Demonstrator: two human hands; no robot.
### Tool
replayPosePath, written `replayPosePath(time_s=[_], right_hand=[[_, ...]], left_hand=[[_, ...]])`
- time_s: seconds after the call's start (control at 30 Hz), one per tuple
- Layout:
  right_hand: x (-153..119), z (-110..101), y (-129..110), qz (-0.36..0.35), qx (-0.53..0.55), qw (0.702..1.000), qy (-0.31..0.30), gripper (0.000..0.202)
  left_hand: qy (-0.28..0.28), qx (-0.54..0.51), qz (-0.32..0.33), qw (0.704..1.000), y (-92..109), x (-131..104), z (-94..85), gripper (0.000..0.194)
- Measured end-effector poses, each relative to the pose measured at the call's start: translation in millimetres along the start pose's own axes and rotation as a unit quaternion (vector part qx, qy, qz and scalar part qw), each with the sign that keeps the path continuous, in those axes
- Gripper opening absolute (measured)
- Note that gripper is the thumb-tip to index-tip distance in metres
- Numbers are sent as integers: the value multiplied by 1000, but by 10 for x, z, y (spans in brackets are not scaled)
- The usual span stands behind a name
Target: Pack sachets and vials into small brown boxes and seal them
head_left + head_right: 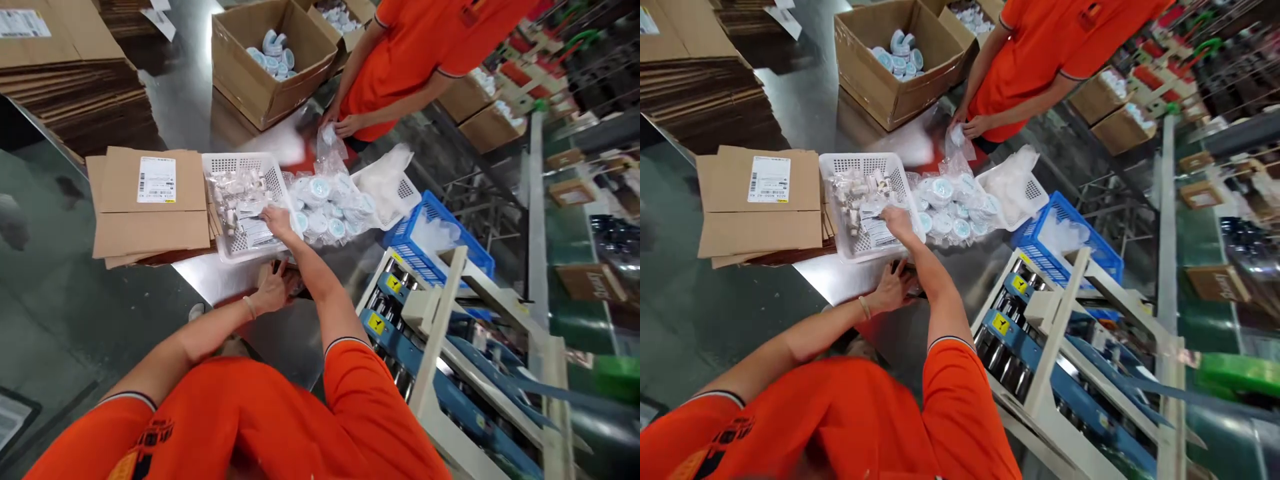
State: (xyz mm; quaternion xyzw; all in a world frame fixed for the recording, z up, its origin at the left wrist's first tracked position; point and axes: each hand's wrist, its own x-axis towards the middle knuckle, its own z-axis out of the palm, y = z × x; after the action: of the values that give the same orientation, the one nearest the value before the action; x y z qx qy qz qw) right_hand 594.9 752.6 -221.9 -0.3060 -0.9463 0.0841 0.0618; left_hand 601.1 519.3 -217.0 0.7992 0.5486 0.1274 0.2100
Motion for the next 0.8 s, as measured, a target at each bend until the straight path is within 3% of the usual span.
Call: replayPosePath(time_s=[0.1,0.17,0.23,0.3,0.37,0.43,0.53,0.63,0.7,0.8], right_hand=[[-230,-186,62,102,163,975,111,25],[-384,-327,88,164,310,918,186,28],[-579,-486,107,213,406,864,207,31],[-831,-679,131,247,430,848,185,30],[-1124,-907,159,249,403,869,146,24],[-1409,-1132,173,215,339,911,93,21],[-1708,-1309,105,128,212,967,-60,23],[-1837,-1181,-101,82,135,971,-182,22],[-1898,-982,-297,86,100,970,-202,20],[-2055,-681,-641,95,29,973,-210,21]], left_hand=[[3,18,-11,1000,25,2,-2,59],[10,24,-11,1000,31,-9,-10,57],[25,19,-4,999,25,-29,-22,56],[41,9,3,999,13,-48,-30,56],[51,0,3,999,3,-58,-26,55],[60,-8,-5,998,-1,-55,-13,53],[76,-9,-18,997,-7,-31,-16,56],[41,28,-3,999,-40,-7,-73,38],[-6,55,22,998,-83,-36,-121,23],[-31,71,42,996,-159,-232,-150,26]])
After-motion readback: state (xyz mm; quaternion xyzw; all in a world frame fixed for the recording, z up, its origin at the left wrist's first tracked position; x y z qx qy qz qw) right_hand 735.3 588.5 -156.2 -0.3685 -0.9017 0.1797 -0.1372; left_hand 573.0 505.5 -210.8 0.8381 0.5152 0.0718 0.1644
